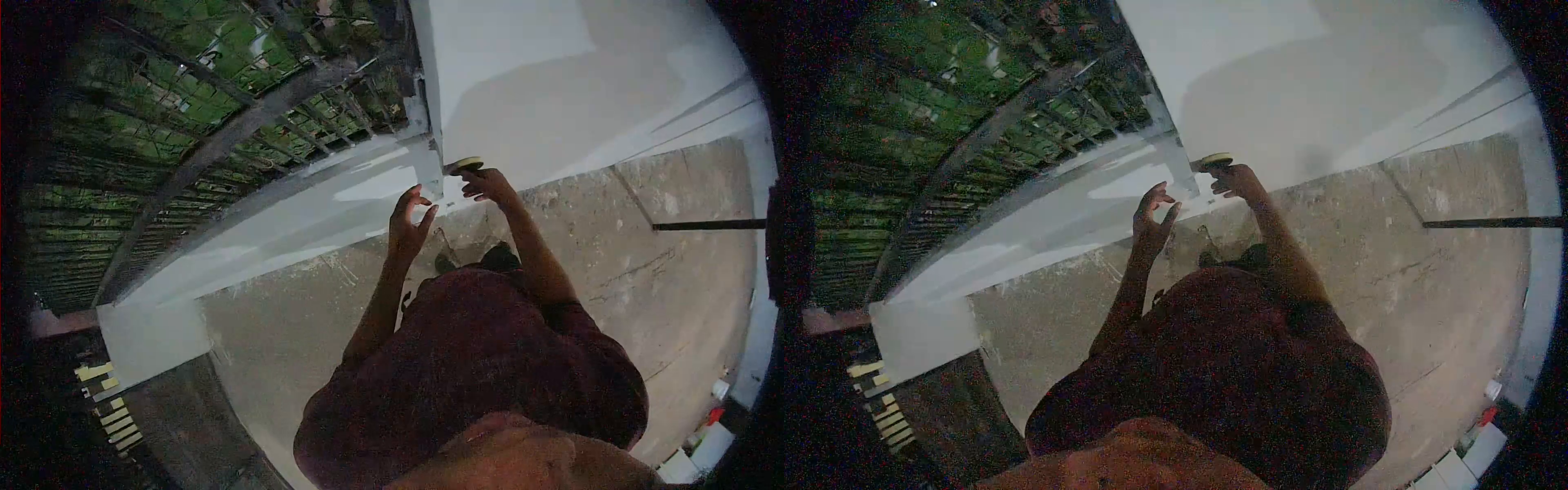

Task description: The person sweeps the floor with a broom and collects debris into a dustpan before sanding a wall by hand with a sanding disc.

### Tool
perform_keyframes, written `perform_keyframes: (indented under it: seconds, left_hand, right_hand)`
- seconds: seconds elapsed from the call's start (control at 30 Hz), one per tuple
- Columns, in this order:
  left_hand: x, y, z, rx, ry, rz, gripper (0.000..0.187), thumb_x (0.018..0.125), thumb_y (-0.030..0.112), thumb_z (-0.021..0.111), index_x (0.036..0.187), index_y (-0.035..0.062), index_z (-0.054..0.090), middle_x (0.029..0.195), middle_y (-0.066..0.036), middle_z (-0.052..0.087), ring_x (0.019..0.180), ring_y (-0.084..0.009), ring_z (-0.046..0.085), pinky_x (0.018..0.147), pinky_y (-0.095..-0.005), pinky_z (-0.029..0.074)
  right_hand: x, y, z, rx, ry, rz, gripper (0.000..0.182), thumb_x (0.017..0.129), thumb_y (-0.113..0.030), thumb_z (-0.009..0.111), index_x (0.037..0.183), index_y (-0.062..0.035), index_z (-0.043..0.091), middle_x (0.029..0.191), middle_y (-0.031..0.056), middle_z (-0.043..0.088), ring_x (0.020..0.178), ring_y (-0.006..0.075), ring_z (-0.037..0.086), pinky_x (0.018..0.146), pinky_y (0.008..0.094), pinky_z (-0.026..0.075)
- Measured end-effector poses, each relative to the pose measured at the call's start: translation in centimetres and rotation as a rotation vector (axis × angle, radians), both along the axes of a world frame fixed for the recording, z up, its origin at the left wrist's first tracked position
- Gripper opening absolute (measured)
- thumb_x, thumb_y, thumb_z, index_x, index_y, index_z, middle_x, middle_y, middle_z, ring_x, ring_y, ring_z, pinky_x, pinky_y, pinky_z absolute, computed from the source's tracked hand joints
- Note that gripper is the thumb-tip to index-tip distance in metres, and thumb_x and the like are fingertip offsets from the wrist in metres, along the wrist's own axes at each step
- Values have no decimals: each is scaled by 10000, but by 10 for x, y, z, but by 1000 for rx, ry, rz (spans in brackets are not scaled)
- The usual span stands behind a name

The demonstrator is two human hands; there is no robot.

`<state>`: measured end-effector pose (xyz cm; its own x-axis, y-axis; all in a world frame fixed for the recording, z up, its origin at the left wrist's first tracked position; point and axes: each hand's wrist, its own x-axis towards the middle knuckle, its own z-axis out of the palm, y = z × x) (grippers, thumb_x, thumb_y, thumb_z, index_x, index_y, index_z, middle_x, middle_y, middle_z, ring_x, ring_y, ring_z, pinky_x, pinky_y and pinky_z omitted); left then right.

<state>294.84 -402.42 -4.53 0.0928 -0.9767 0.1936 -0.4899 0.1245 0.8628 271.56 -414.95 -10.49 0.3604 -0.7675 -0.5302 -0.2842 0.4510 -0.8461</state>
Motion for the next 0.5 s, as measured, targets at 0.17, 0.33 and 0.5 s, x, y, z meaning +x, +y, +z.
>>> perform_keyframes:
  seconds: [0.17, 0.33, 0.5]
  left_hand:
    - [0, 7, 15, 51, 48, 2, 496, 894, 196, 712, 1320, 30, 519, 1075, -109, 672, 1201, -310, 578, 1021, -438, 457]
    - [5, 8, 12, 104, 49, -38, 401, 926, 253, 672, 1266, 59, 588, 1411, -154, 523, 1292, -322, 517, 1050, -450, 445]
    - [6, 9, 11, 108, 27, -29, 457, 938, 264, 660, 1337, 78, 538, 1449, -142, 488, 1314, -305, 499, 1037, -466, 451]
  right_hand:
    - [4, 1, 24, 21, -27, -6, 559, 911, -540, 625, 1085, -12, 688, 860, 96, 730, 796, 201, 724, 695, 334, 573]
    - [9, -1, -15, -44, 204, -39, 534, 911, -521, 627, 1029, -5, 700, 825, 100, 730, 750, 188, 726, 638, 330, 575]
    - [19, 10, 34, -111, -100, -59, 595, 889, -559, 632, 1028, 16, 700, 745, 99, 719, 721, 178, 728, 618, 308, 579]
